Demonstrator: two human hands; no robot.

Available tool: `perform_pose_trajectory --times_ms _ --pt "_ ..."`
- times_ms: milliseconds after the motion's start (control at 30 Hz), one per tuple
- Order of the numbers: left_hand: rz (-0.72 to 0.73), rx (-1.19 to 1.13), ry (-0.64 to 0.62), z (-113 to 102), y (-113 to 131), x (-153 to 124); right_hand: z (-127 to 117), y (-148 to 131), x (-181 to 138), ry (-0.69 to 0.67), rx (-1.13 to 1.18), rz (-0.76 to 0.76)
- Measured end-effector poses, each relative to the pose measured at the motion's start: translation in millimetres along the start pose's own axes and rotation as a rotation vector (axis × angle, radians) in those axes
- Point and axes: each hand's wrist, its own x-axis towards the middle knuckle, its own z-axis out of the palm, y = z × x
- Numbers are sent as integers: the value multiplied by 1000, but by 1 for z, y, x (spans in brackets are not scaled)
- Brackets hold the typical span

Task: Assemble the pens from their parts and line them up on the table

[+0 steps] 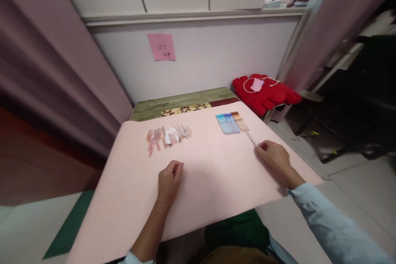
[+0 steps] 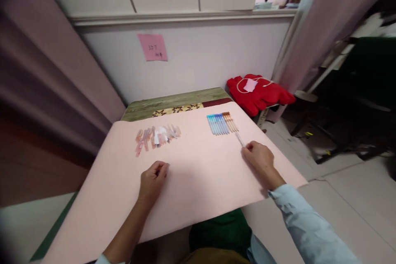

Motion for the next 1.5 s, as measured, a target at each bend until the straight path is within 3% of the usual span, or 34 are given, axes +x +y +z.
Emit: perform_pose_trajectory --times_ms 133,233,333,433,500,600,733,833,1000,1100,1167,1333,1500 --pt "-6 -29 -13 1 -4 -2 -5 -9 -4 84 -3 -49" --pt "-7 -19 -22 1 -5 -3 -6 -44 -12 125 188 -163" --pt "-24 -23 -19 1 -4 -4 5 -100 -20 -193 596 -391" --pt "-51 -67 -10 2 -2 -5 36 -156 -22 -439 908 -366" --pt "-84 -124 3 4 -2 -7 63 -184 -20 -473 1045 -321" --pt "-168 -243 23 3 -4 -7 96 -207 -18 -388 1188 -240" --pt "-259 -342 118 -11 -6 17 111 -208 -17 -206 1162 -248" --pt "-225 -311 322 -18 -4 58 107 -203 -12 -158 1066 -297" --pt "-155 -214 533 8 -6 116 108 -205 2 -52 959 -301" --pt "-102 -66 629 21 -19 123 110 -207 6 -64 938 -307" --pt "-107 -8 666 19 -30 122 111 -209 5 -82 923 -327" --pt "-148 108 781 -13 -54 125 111 -209 1 -105 866 -375" --pt "-195 135 875 -39 -74 129 115 -217 1 -74 907 -308"
